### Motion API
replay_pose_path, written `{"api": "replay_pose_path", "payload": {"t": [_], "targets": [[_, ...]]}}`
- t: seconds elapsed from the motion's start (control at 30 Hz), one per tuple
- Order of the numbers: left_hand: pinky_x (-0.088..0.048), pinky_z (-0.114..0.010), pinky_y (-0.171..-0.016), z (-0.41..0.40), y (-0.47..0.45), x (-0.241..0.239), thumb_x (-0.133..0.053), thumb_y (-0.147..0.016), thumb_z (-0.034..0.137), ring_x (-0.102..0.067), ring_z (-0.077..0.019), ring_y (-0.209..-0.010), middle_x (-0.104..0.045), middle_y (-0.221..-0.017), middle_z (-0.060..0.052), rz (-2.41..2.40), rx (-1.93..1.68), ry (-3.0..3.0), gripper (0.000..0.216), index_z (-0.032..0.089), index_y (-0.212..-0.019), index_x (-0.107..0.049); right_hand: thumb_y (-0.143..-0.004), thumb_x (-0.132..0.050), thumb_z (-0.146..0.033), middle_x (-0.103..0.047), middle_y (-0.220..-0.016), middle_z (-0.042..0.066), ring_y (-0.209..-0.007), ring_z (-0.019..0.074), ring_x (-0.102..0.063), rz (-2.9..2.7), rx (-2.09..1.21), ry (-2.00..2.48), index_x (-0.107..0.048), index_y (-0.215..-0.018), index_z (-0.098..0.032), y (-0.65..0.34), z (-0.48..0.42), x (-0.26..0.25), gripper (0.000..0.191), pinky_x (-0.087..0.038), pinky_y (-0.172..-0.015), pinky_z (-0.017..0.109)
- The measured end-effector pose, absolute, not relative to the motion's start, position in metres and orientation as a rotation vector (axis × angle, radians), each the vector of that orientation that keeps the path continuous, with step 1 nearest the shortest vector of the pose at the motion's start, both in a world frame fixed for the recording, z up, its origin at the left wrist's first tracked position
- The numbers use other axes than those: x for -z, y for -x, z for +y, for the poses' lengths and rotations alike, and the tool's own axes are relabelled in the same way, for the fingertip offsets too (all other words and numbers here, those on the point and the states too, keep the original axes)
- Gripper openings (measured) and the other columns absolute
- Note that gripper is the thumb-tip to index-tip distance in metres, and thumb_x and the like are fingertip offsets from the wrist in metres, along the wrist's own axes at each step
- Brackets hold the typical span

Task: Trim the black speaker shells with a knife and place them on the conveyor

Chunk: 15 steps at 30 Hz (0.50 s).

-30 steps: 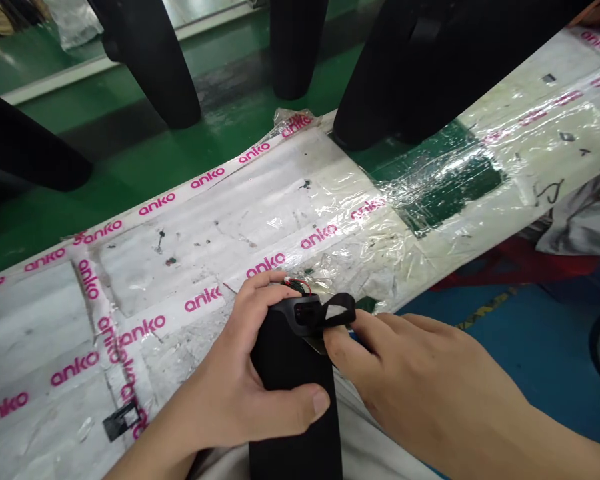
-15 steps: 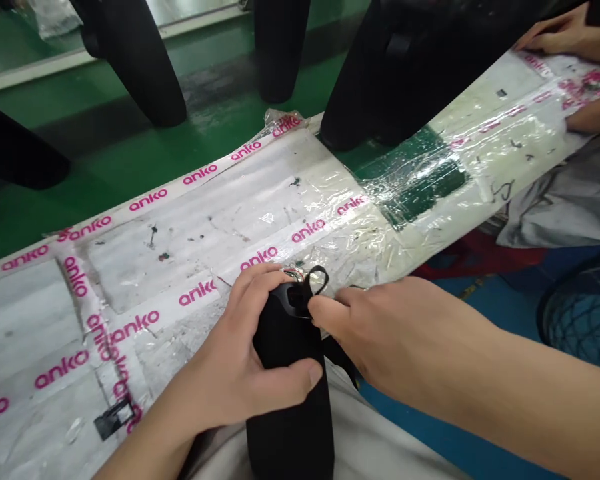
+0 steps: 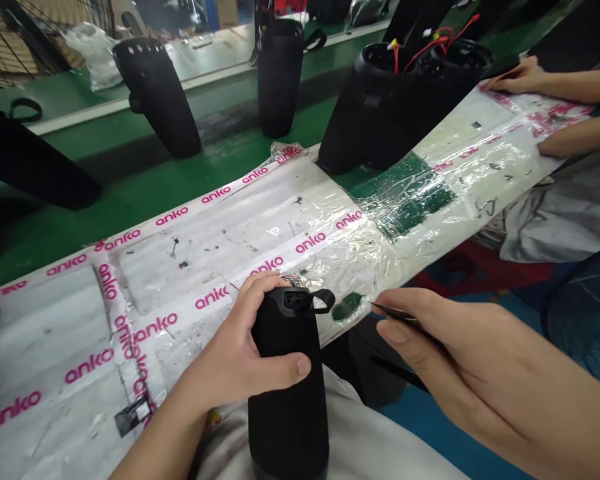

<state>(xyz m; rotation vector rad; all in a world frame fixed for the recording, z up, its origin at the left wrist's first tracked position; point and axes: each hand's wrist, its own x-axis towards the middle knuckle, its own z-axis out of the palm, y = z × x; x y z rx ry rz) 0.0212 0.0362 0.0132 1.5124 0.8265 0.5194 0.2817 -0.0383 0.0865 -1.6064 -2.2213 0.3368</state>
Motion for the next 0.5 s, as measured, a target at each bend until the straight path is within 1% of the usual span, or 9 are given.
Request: {"api": "replay_pose_path", "payload": {"t": [0.07,0.13,0.2,0.27,0.33,0.37,0.43,0.47,0.5], "targets": [[-0.034,-0.068,-0.131,0.036,-0.016,-0.014,-0.093,-0.083,0.04,-0.039,-0.0447,-0.158,-0.045,-0.162,-0.01,0.844,-0.484,-1.553,0.076,0.038,-0.148,-0.054,-0.117,-0.047,-0.029,-0.076,-0.085,-0.003,-0.065,0.0155,-0.074,-2.031,-0.592,1.686,-0.056,-0.128,-0.026,-0.281,-0.049,-0.071,0.014,-0.052,-0.055,0.023],[-0.032,-0.072,-0.132,0.034,-0.006,-0.016,-0.091,-0.086,0.044,-0.023,-0.0478,-0.167,-0.033,-0.173,-0.009,0.877,-0.425,-1.6,0.083,0.043,-0.158,-0.049,-0.115,-0.054,-0.034,-0.075,-0.085,-0.003,-0.068,0.0159,-0.075,-1.813,-0.893,1.742,-0.053,-0.138,-0.027,-0.272,-0.06,-0.05,0.024,-0.057,-0.058,0.022],[-0.026,-0.074,-0.134,0.031,0.01,-0.02,-0.084,-0.093,0.042,-0.012,-0.0481,-0.171,-0.022,-0.181,-0.006,0.928,-0.402,-1.634,0.086,0.047,-0.167,-0.041,-0.112,-0.059,-0.038,-0.076,-0.094,0.001,-0.077,0.0179,-0.077,-1.603,-1.122,1.711,-0.051,-0.145,-0.028,-0.257,-0.068,-0.029,0.036,-0.061,-0.063,0.024],[-0.02,-0.071,-0.137,0.024,0.026,-0.027,-0.074,-0.1,0.033,-0.013,-0.0452,-0.172,-0.022,-0.184,-0.002,1.0,-0.468,-1.612,0.081,0.049,-0.17,-0.037,-0.11,-0.061,-0.037,-0.076,-0.114,0.006,-0.085,0.0179,-0.078,-1.493,-1.261,1.636,-0.05,-0.149,-0.03,-0.237,-0.074,-0.013,0.041,-0.061,-0.064,0.024],[-0.024,-0.065,-0.138,0.015,0.037,-0.036,-0.064,-0.105,0.028,-0.025,-0.04,-0.171,-0.027,-0.184,0.0,1.113,-0.594,-1.55,0.078,0.052,-0.172,-0.031,-0.109,-0.06,-0.033,-0.076,-0.123,0.006,-0.083,0.0151,-0.077,-1.533,-1.322,1.573,-0.05,-0.153,-0.033,-0.219,-0.077,-0.006,0.044,-0.059,-0.061,0.02],[-0.029,-0.064,-0.137,0.011,0.039,-0.04,-0.06,-0.108,0.028,-0.031,-0.0377,-0.169,-0.03,-0.183,-0.001,1.183,-0.673,-1.526,0.08,0.054,-0.173,-0.022,-0.109,-0.059,-0.031,-0.077,-0.123,0.005,-0.082,0.0144,-0.076,-1.597,-1.313,1.547,-0.05,-0.155,-0.034,-0.212,-0.077,-0.005,0.047,-0.059,-0.061,0.019],[-0.034,-0.067,-0.133,0.003,0.037,-0.047,-0.06,-0.11,0.035,-0.032,-0.037,-0.167,-0.027,-0.183,-0.002,1.322,-0.781,-1.56,0.086,0.058,-0.173,-0.006,-0.109,-0.056,-0.028,-0.079,-0.121,0.004,-0.085,0.0151,-0.078,-1.74,-1.229,1.465,-0.048,-0.16,-0.035,-0.202,-0.074,-0.005,0.052,-0.06,-0.064,0.02],[-0.032,-0.071,-0.133,0.002,0.034,-0.049,-0.064,-0.109,0.041,-0.029,-0.0393,-0.168,-0.024,-0.183,-0.003,1.377,-0.78,-1.626,0.089,0.058,-0.173,-0.005,-0.109,-0.054,-0.028,-0.08,-0.124,0.004,-0.09,0.0162,-0.079,-1.784,-1.181,1.414,-0.047,-0.162,-0.035,-0.2,-0.072,-0.005,0.054,-0.061,-0.067,0.02],[-0.028,-0.075,-0.132,0.002,0.03,-0.051,-0.071,-0.105,0.047,-0.025,-0.0426,-0.169,-0.02,-0.184,-0.004,1.422,-0.732,-1.702,0.092,0.057,-0.173,-0.009,-0.11,-0.051,-0.028,-0.079,-0.128,0.004,-0.098,0.0172,-0.08,-1.802,-1.144,1.372,-0.047,-0.162,-0.036,-0.198,-0.07,-0.005,0.052,-0.063,-0.072,0.021]]}}
